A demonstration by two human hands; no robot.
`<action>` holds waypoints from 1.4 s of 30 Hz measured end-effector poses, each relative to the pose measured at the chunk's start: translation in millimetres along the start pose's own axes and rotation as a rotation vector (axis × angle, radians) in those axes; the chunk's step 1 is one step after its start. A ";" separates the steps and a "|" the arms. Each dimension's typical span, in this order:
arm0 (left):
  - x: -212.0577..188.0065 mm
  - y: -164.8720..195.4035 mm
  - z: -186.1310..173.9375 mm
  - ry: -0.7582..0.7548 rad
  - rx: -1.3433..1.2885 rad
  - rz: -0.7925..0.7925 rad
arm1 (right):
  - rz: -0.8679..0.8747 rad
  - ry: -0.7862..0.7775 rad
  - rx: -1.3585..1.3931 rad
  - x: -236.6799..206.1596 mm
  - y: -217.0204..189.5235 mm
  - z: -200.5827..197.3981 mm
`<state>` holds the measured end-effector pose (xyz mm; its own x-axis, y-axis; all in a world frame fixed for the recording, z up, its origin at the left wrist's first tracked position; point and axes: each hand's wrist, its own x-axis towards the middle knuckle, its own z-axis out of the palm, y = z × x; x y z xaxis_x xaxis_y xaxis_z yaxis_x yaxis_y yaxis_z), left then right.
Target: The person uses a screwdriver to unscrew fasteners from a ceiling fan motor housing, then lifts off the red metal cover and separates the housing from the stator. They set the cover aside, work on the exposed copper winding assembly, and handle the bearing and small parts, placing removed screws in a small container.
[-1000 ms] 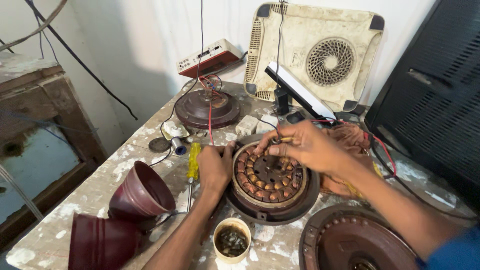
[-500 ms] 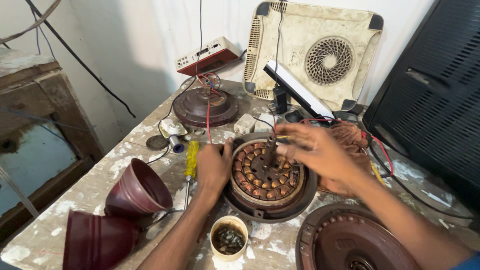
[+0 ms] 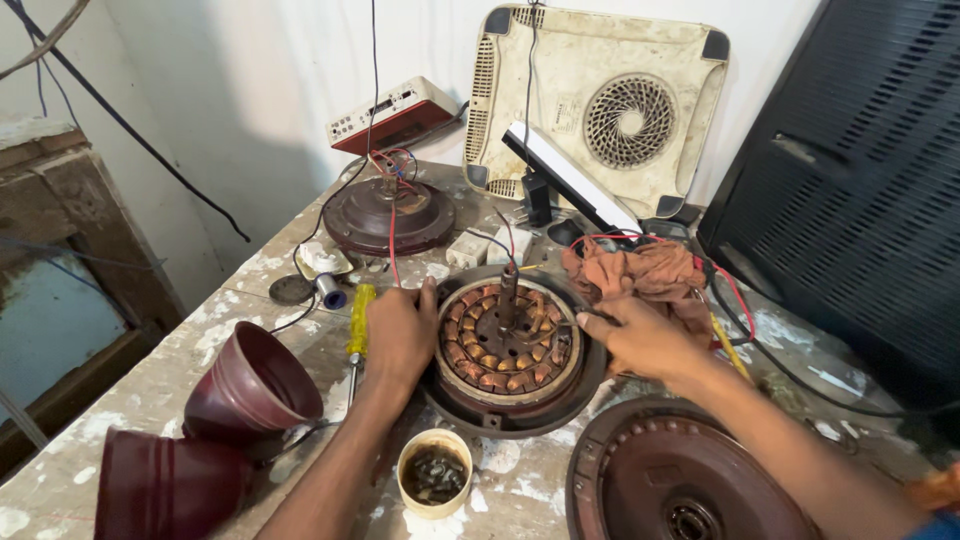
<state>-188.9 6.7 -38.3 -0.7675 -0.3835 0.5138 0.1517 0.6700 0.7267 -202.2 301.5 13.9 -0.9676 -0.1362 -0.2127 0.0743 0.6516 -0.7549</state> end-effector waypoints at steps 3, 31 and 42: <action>-0.5 8.2 -8.2 -0.021 0.002 -0.013 | -0.033 -0.096 0.289 -4.0 -2.2 3.5; -3.4 80.0 -35.1 -0.415 -0.578 0.187 | 0.060 0.191 0.339 -3.1 -10.2 34.6; -13.5 70.7 -35.8 -0.362 -0.930 0.069 | -0.091 0.374 0.055 -15.1 -26.6 9.8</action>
<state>-145.6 36.5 22.4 -0.8587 -0.0418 0.5107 0.5112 -0.1399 0.8480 -187.2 278.9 31.0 -0.9912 0.0972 0.0898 -0.0125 0.6069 -0.7947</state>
